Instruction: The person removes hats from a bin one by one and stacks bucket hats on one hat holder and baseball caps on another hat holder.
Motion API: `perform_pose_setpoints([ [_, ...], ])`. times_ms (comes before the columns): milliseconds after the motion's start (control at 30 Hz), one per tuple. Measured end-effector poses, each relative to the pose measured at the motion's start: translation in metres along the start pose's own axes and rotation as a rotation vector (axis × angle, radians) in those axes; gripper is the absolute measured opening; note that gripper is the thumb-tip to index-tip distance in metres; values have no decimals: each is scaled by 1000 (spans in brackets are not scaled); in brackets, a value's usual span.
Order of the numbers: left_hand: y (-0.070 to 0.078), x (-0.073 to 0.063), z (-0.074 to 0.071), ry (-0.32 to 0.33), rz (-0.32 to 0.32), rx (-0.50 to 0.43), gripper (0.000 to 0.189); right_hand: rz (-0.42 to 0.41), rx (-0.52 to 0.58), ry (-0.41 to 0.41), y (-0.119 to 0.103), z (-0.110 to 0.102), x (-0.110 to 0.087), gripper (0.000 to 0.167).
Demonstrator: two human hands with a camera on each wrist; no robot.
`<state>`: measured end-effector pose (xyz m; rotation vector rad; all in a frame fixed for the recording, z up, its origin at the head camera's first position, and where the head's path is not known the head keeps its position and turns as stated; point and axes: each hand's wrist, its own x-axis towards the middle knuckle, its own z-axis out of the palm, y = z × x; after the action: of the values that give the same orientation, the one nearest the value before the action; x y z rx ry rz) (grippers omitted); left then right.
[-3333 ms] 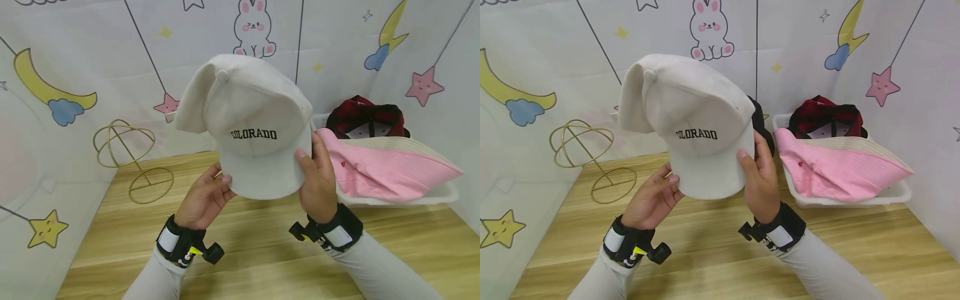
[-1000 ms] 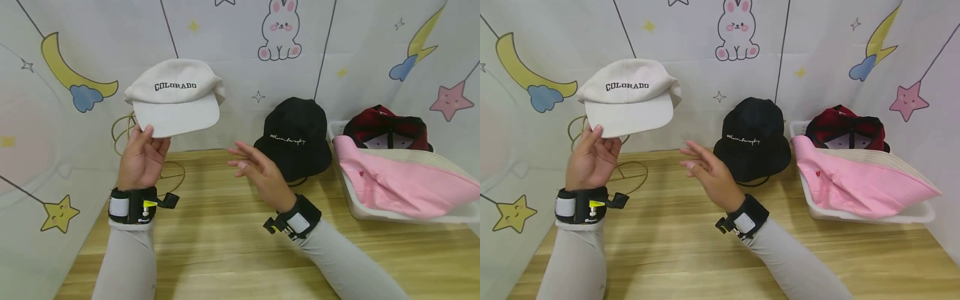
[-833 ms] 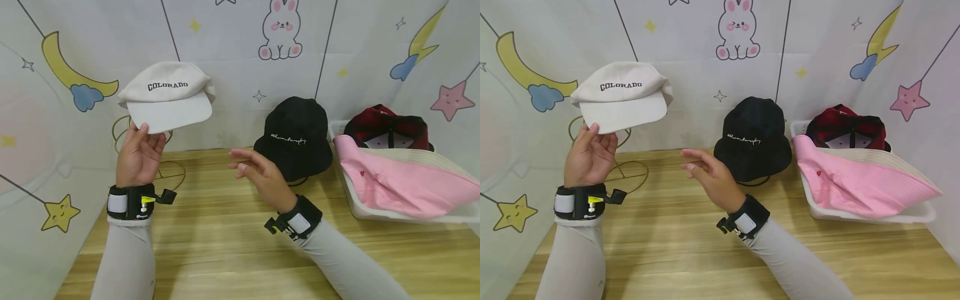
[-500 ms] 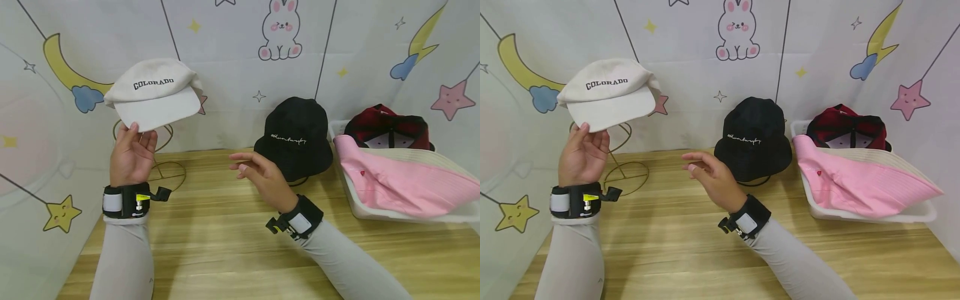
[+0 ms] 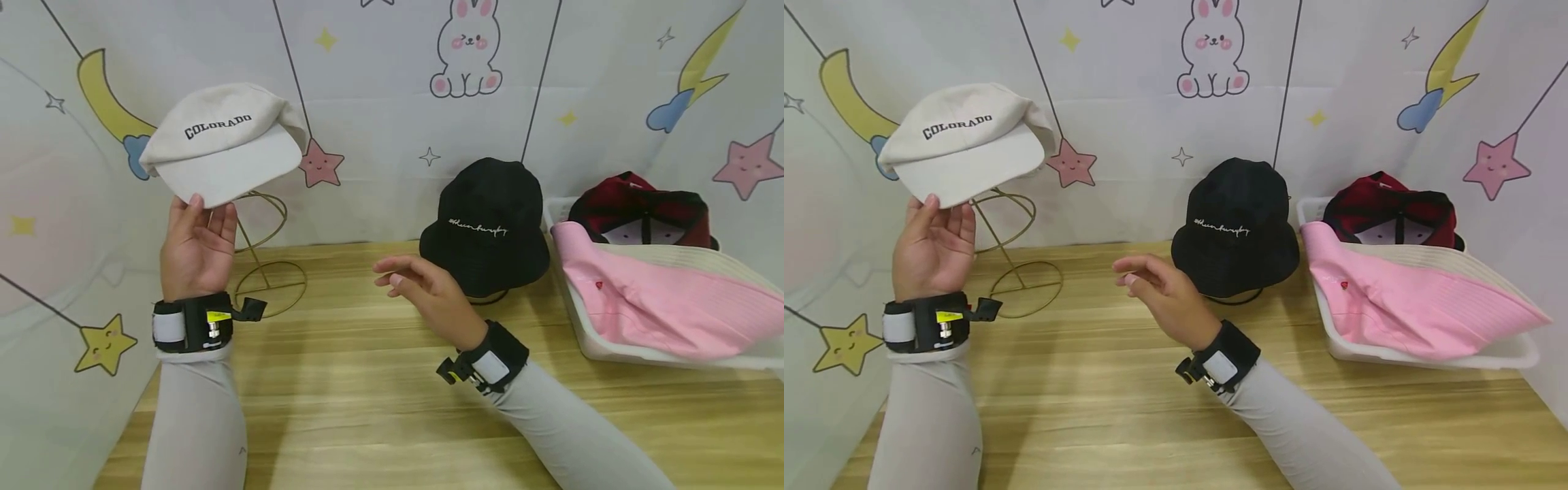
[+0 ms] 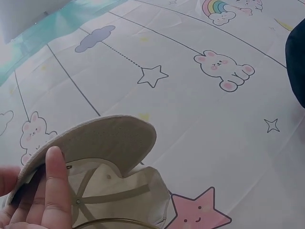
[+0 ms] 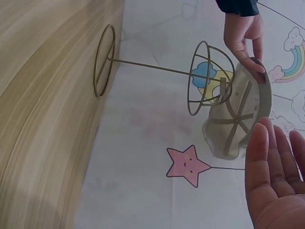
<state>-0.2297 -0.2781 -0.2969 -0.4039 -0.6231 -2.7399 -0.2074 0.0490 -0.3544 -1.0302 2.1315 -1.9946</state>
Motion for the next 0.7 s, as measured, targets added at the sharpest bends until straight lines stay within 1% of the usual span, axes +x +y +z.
perform_pose_setpoints([
  [200, 1, 1, -2, -24, -16, -6, 23, -24, 34, -5, 0, 7, 9, 34],
  [300, 1, 2, -5, -29, -19, -2, 23, -49, 54, -4, 1, 13, 20, 36],
  [400, 0, 4, -7, -39, -22, 7, 23, -60, 49, -13, -2, 20, 33, 37],
  [533, 0, 7, -7, -53, -22, 24, 27, -52, 55, -28, -10, 26, 58, 40],
  [633, 1, 9, -6, -61, -23, 28, 30, -26, 106, -24, -18, 30, 84, 42],
  [700, 2, 12, -5, -75, -27, 27, 31, 6, 152, -16, -22, 32, 102, 44],
])
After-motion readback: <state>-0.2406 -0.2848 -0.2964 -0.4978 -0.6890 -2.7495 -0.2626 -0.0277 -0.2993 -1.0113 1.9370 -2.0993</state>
